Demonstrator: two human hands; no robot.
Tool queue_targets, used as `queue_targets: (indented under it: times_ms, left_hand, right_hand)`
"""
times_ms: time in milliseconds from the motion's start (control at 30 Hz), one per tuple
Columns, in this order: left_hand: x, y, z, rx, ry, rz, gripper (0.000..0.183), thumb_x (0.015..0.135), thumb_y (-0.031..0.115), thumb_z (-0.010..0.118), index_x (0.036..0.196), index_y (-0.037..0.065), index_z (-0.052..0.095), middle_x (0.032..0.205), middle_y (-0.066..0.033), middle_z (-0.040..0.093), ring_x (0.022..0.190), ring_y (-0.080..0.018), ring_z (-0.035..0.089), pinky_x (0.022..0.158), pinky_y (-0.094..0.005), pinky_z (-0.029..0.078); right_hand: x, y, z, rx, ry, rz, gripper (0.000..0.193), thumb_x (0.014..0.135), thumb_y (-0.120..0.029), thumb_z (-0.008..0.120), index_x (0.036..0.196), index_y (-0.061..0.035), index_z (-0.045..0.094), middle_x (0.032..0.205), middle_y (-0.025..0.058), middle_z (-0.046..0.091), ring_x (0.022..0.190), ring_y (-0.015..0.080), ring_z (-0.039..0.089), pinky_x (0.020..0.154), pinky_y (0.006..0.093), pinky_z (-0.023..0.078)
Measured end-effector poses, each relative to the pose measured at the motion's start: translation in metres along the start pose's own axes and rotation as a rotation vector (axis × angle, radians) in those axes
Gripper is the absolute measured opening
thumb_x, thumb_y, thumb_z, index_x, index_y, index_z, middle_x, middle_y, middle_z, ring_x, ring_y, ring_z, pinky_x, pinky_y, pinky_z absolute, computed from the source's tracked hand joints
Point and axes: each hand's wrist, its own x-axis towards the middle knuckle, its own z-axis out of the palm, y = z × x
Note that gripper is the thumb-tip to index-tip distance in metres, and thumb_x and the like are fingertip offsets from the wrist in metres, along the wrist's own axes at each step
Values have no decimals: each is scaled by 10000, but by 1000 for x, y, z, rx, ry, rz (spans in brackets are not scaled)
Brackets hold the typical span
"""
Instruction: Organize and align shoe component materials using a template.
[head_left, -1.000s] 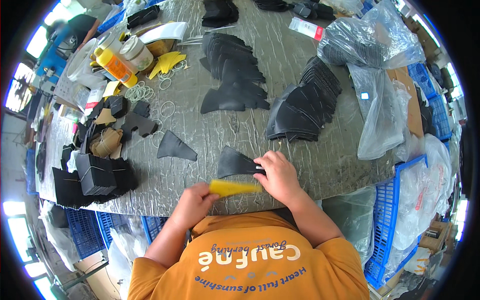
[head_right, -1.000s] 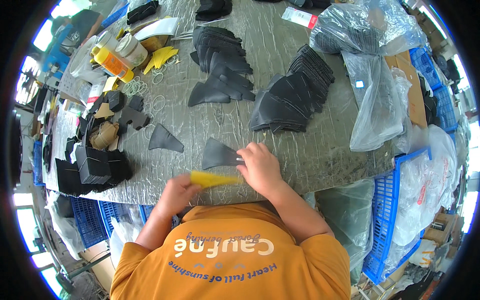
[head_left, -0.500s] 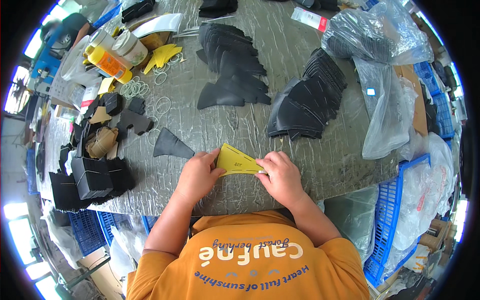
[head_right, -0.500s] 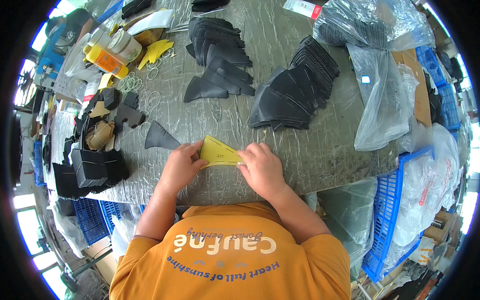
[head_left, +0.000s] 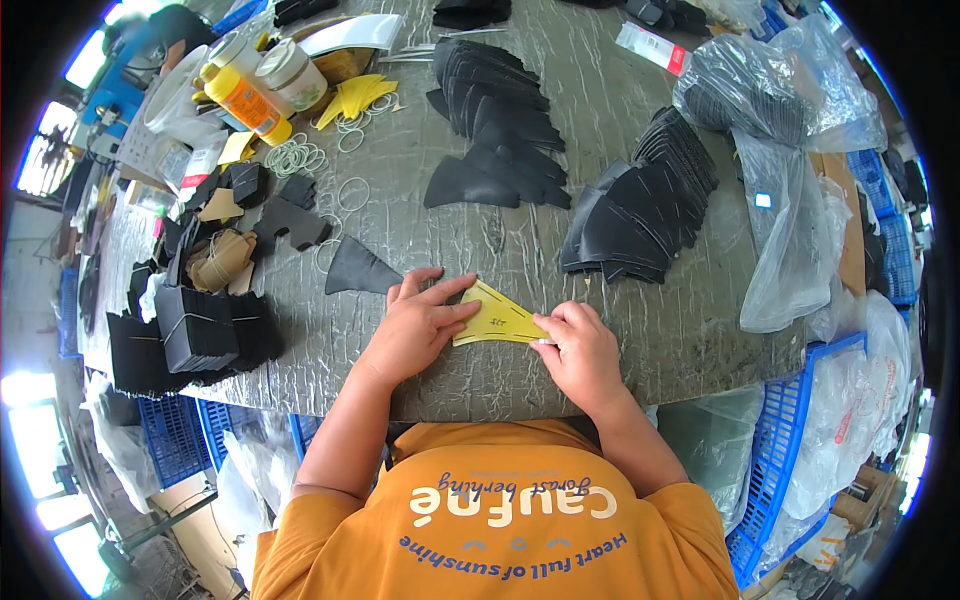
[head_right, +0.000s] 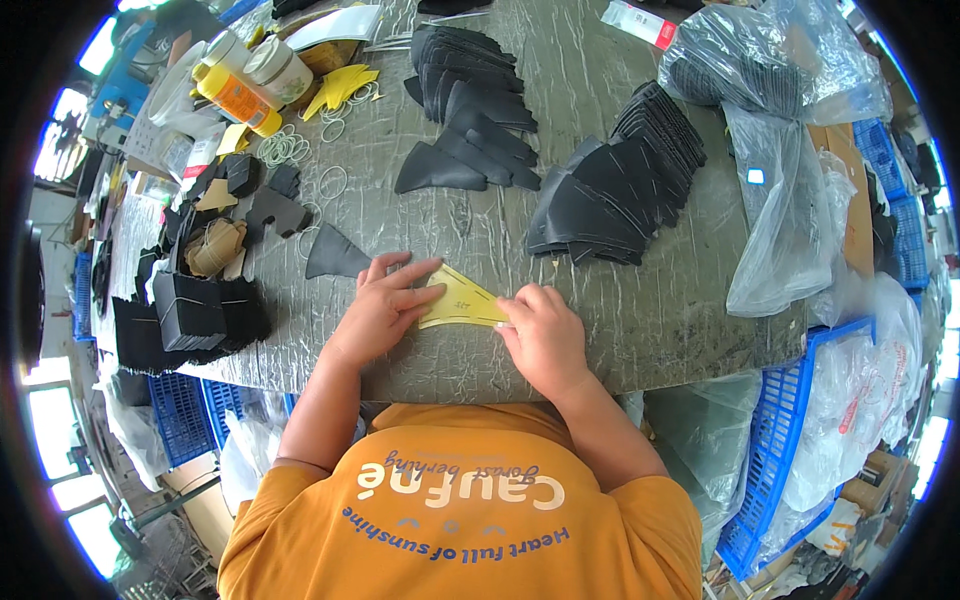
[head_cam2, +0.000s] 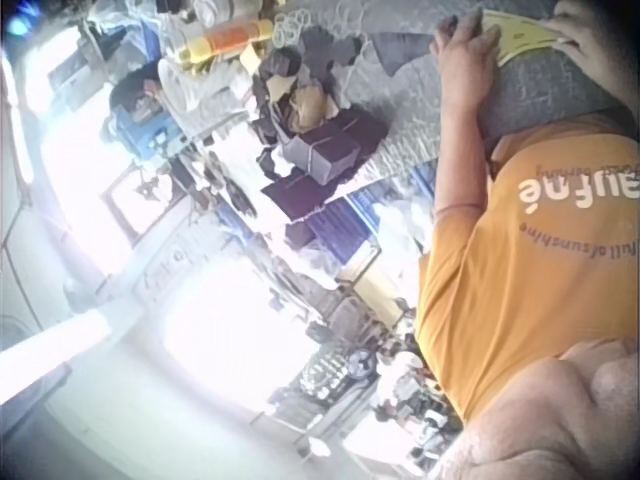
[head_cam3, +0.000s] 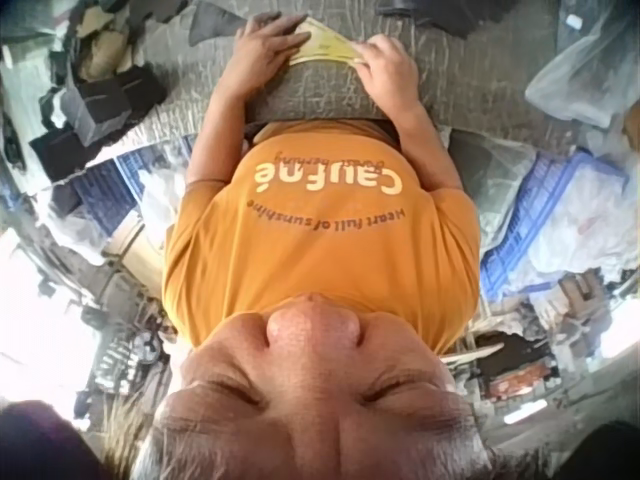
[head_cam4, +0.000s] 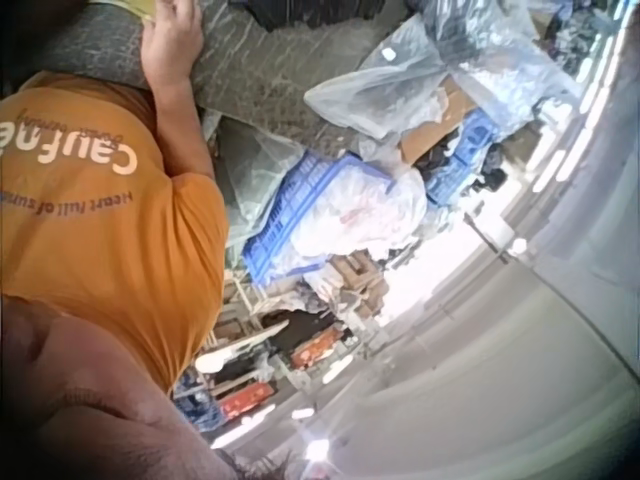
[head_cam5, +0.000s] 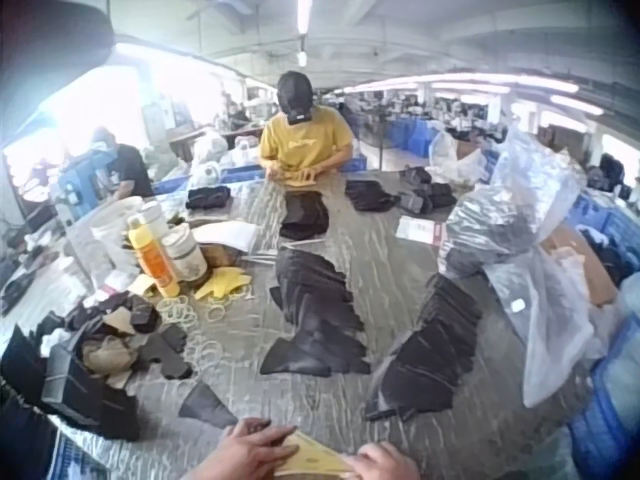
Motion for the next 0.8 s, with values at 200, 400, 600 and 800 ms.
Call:
queue_targets:
  times_ms: [200, 400, 600, 800]
  left_hand:
    - [-1, -1, 0, 2, 21, 6, 352, 835, 112, 712, 1169, 218, 744, 1431, 15, 582, 1311, -361, 449, 1070, -500, 343]
    - [0, -1, 0, 0, 25, 9, 346, 833, 125, 719, 1166, 217, 746, 1427, 18, 584, 1311, -364, 452, 1072, -500, 347]
    - [1, -2, 0, 7, 22, 22, 358, 829, 134, 725, 1174, 224, 743, 1431, 20, 582, 1312, -362, 454, 1067, -507, 352]
    - [1, -2, -1, 29, 15, 28, 381, 817, 136, 734, 1182, 242, 739, 1438, 26, 575, 1323, -357, 451, 1060, -505, 356]
  right_hand:
    - [1, -2, 0, 0, 8, -9, 332, 720, -98, 799, 1042, -59, 728, 919, 46, 587, 873, 251, 602, 704, 388, 530]
    - [1, -1, 0, -4, 14, -7, 333, 721, -98, 799, 1044, -59, 730, 915, 44, 587, 870, 251, 602, 704, 387, 530]
    - [1, 0, 0, -7, 7, -5, 332, 722, -104, 802, 1043, -59, 731, 917, 42, 587, 873, 250, 603, 711, 386, 532]
    - [6, -1, -4, 29, 67, -38, 251, 796, -86, 750, 1040, -50, 703, 925, 61, 588, 895, 268, 605, 715, 385, 523]
